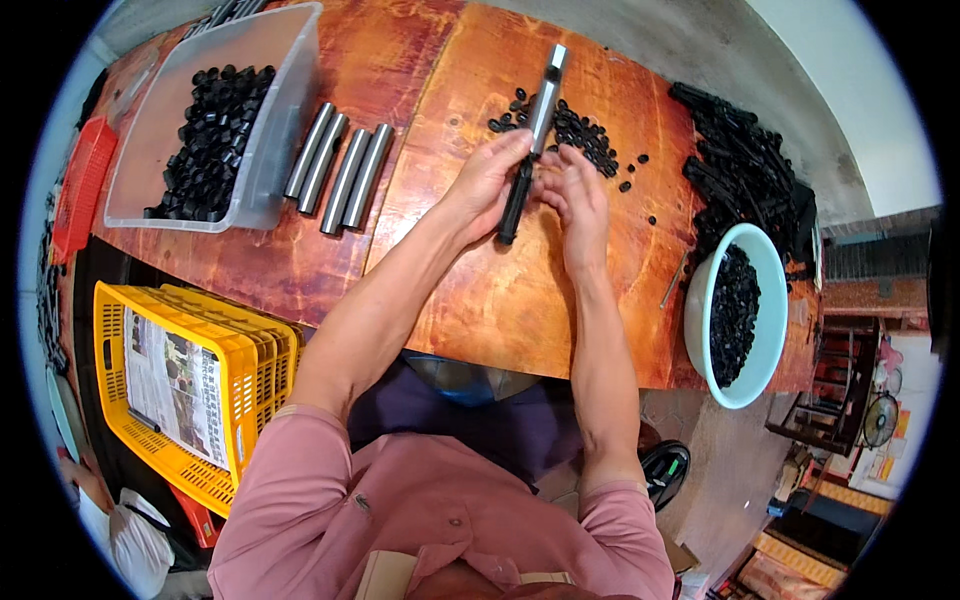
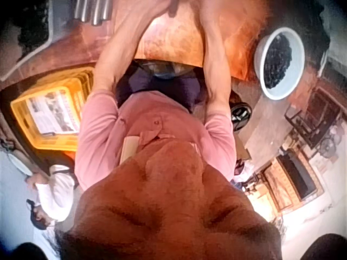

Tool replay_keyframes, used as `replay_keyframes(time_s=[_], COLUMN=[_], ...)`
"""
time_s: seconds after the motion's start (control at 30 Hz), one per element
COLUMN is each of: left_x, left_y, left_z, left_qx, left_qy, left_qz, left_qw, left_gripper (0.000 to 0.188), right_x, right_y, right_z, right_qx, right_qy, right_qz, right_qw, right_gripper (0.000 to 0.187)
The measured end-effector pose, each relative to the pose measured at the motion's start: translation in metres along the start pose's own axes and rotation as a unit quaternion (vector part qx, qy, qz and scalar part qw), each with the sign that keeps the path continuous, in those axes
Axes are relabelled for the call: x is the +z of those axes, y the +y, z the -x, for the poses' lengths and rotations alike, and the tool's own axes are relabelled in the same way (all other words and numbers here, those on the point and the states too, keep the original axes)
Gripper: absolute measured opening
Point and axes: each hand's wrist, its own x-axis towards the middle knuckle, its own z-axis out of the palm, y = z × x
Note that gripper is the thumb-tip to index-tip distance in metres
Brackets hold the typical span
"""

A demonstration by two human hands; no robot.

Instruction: The person inserts small black cylindrical pieces into a metal tube, then attaches a black plastic component to the tube. The person places the assembled unit into a yellow basket and repeats the process with additional pieces.

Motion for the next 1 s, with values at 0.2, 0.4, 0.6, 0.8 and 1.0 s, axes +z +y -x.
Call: replay_keyframes(time_s=[0.2, 0.4, 0.6, 0.8, 1.0], left_x=[-0.018, -0.023, -0.056, -0.022, -0.022], left_y=[0.014, 0.04, 0.043, 0.026, 0.024], left_z=[-0.008, -0.016, -0.03, -0.022, -0.021], left_qx=[0.097, 0.136, 0.164, 0.137, 0.155], left_qy=[0.048, 0.093, 0.09, 0.162, 0.178], left_qz=[-0.035, 0.129, 0.222, 0.166, 0.18], left_qw=[0.993, 0.978, 0.957, 0.963, 0.955], left_gripper=[0.033, 0.056, 0.042, 0.041, 0.037], right_x=[0.018, 0.03, 0.045, 0.039, 0.034], right_y=[0.016, 0.016, 0.001, 0.018, 0.019], right_z=[0.013, 0.027, 0.039, 0.026, 0.027], right_qx=[-0.057, 0.016, -0.126, -0.382, -0.342], right_qy=[-0.027, -0.077, -0.071, 0.033, 0.046], right_qz=[0.257, 0.255, 0.289, 0.334, 0.303], right_qw=[0.964, 0.964, 0.946, 0.861, 0.888], right_gripper=[0.047, 0.04, 0.046, 0.069, 0.071])
